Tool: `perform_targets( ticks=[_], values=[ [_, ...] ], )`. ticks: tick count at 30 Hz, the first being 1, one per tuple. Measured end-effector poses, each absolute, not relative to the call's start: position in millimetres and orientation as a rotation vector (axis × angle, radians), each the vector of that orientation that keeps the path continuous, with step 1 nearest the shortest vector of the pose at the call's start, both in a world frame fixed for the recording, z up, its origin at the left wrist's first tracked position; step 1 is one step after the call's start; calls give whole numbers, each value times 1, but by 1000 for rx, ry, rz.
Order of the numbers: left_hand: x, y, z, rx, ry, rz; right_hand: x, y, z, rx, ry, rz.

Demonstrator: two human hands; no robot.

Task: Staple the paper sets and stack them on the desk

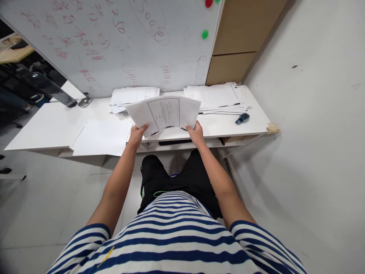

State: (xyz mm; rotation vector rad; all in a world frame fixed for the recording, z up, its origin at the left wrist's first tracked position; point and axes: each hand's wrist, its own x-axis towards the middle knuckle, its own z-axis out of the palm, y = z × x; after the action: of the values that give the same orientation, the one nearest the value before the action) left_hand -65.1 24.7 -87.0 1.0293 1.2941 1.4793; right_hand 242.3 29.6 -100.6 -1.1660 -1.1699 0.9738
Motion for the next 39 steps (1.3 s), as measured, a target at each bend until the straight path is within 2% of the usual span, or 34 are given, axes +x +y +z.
perform_targets(
  ticks=[9,13,17,19,23,27,31,39],
  values=[
    [-56,12,-75,1027,1386,1406,263,24,-96,-1269,-1288,888],
    [-45,-7,-62,1125,1503,1176,298,-12,-91,-1369,-1366,793],
    [-25,-21,-63,1240,1498,880,343,-63,-110,-1382,-968,1118],
    [-13,-19,-65,1361,1533,818,364,-87,-123,-1407,-726,1182],
    [10,13,-62,1906,1668,832,392,-119,-137,-1414,-487,1105],
    [29,63,-57,2431,1616,586,401,-127,-136,-1427,-384,1022],
    [37,93,-63,2492,1561,374,396,-122,-133,-1394,-327,1032],
    [26,85,-64,2474,1559,312,381,-109,-138,-1355,-323,1087]
  ],
)
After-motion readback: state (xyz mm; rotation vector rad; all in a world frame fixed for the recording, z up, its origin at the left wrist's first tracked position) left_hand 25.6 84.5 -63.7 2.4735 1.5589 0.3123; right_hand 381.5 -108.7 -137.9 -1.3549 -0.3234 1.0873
